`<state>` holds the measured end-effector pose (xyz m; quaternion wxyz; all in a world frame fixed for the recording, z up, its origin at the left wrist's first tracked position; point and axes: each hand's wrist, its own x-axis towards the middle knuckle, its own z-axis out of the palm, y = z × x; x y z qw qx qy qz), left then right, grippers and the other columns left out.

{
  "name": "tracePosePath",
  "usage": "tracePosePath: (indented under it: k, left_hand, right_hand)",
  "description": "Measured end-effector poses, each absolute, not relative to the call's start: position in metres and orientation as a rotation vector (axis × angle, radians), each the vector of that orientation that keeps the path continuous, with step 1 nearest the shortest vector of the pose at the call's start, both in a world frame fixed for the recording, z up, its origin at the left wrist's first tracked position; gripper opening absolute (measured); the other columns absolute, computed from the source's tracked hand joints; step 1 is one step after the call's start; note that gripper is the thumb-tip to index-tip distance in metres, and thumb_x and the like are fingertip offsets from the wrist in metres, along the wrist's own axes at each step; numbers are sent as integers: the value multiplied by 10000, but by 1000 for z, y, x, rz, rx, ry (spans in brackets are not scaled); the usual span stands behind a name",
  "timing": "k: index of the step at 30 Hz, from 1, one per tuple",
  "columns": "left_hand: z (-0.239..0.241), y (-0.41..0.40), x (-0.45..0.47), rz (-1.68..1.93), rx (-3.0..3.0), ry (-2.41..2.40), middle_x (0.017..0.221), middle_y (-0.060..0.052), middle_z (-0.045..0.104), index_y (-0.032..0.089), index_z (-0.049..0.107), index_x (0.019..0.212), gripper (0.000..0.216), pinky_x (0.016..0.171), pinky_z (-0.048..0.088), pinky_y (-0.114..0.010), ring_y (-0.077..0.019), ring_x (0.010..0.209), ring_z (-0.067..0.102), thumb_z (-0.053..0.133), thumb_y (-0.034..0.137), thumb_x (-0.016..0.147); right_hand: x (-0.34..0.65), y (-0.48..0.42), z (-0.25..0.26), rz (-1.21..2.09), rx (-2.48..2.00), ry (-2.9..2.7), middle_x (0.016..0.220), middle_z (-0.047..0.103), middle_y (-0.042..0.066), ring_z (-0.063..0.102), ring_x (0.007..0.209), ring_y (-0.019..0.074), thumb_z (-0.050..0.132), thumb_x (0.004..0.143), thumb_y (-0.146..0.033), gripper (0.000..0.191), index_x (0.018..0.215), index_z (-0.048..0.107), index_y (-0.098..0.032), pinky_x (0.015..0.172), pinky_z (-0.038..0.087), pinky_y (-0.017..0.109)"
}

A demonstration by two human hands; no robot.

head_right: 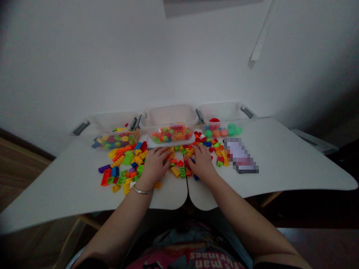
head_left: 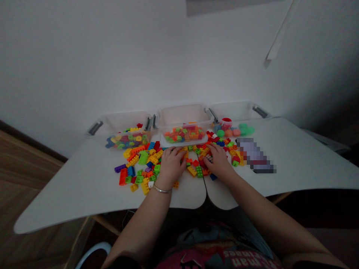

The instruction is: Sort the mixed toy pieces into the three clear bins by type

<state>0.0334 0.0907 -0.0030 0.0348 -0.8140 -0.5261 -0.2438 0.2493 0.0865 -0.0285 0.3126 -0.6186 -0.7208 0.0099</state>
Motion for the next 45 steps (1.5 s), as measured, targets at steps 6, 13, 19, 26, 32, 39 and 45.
tracePosePath:
  k: [6, 13, 19, 26, 32, 39, 45]
  left_hand:
    - [-3, 91, 33, -728, -2518, -1632, 1302, -37, 638, 247, 685, 1193, 344, 1059, 389, -490, -288, 1215, 485, 569, 258, 869]
    - [-2, 91, 33, -742, -2519, -1644, 1285, -45, 648, 239, 694, 1173, 332, 1060, 390, -492, -289, 1209, 493, 567, 264, 867]
    - [-2, 91, 32, -743, -2531, -1638, 1293, -39, 642, 253, 686, 1185, 341, 1056, 392, -486, -281, 1209, 491, 563, 258, 868]
    - [-5, 92, 32, -744, -2530, -1630, 1292, -38, 642, 255, 686, 1180, 335, 1054, 385, -486, -282, 1208, 490, 562, 260, 869]
    - [-4, 91, 32, -743, -2539, -1635, 1298, -33, 638, 254, 680, 1189, 342, 1056, 384, -477, -276, 1205, 487, 566, 258, 867]
    - [-2, 91, 32, -753, -2536, -1629, 1297, -35, 641, 239, 685, 1186, 339, 1055, 386, -473, -279, 1200, 494, 559, 251, 871]
    - [-3, 90, 32, -768, -2529, -1622, 1290, -34, 642, 245, 682, 1183, 331, 1063, 375, -473, -275, 1206, 490, 557, 260, 877]
  right_hand:
    - [279, 67, -13, -243, -1658, -1832, 1390, 521, 159, 414, 1319, 331, 515, 869, -370, 470, 1282, 574, -155, 1114, 331, 522]
    - [301, 61, -41, -228, -1859, -1766, 1334, 543, 198, 448, 1275, 353, 500, 871, -427, 515, 1275, 574, -117, 1083, 343, 538]
    - [286, 71, -49, -127, -1758, -1797, 1356, 525, 199, 430, 1294, 364, 491, 859, -404, 516, 1279, 565, -114, 1090, 335, 562]
    - [281, 66, -41, -70, -1648, -1880, 1304, 585, 171, 452, 1280, 349, 496, 881, -404, 457, 1247, 606, -154, 1085, 336, 574]
    - [271, 52, -15, 95, -1368, -2101, 1223, 636, 107, 545, 1163, 284, 583, 865, -392, 341, 1147, 671, -221, 1031, 422, 498]
    - [251, 45, 2, 137, -1206, -2340, 1193, 645, 75, 528, 1146, 281, 728, 764, -329, 358, 1108, 696, -235, 1017, 438, 463]
    - [244, 50, -5, 70, -1236, -2349, 1151, 669, 78, 535, 1124, 278, 725, 780, -288, 359, 1128, 679, -214, 1016, 450, 455]
